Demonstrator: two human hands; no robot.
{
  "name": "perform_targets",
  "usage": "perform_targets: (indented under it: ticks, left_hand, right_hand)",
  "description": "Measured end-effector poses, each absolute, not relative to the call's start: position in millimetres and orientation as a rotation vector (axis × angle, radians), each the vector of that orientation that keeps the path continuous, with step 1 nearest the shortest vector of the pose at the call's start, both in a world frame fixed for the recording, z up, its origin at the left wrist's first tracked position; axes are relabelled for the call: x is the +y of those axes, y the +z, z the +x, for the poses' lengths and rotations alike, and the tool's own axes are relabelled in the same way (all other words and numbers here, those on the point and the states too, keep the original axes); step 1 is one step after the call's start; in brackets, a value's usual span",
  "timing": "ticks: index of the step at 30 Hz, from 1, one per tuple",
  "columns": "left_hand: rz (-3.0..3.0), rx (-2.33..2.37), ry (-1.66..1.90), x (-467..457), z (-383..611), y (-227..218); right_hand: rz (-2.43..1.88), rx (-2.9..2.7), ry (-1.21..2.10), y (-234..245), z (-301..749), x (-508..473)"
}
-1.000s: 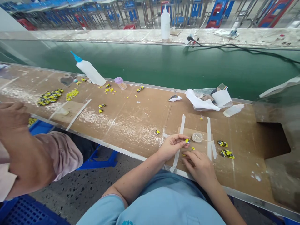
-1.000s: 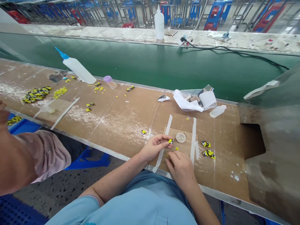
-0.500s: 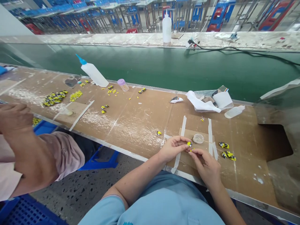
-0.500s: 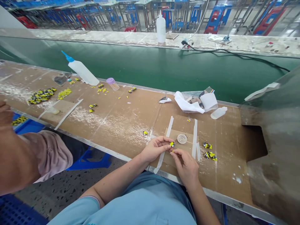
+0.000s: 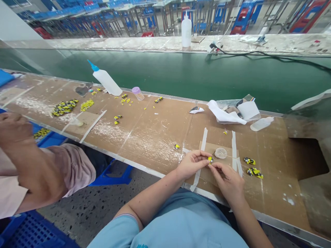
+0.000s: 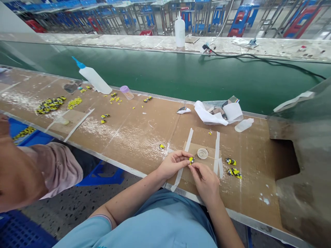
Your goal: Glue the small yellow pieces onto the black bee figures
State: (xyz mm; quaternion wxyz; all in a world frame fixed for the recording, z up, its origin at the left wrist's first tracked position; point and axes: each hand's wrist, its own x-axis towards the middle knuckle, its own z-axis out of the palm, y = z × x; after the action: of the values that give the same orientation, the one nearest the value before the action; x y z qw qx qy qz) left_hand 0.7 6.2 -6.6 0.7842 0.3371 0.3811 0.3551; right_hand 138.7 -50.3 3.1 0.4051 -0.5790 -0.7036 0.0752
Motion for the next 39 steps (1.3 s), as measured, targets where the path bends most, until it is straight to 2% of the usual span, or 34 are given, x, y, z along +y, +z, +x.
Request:
perform_targets:
  ticks: [8,15,30,39]
  left_hand:
    - [0.689,0.826,0.782,5.8,3.2,-5.1]
    - [0.685,0.840,0.784,5.2,3.4,-4.7]
    - [0.735,0.851,0.792,5.8,2.1,-8.3]
    - [0.804,0.816,0.711,7.1,-0.8,-6.9]
  right_hand:
    - [-1.464,-1.764,0.127,-2.2,138.1,-52.3]
    - [-1.406,-1.845,-0.129,-7.3,138.1,-52.7]
    - [-1.415,-1.823,0.021,-15.1,140.6,-53.0]
    - [-1.455,-1.822,-0.145,-9.8,149.7,-52.1]
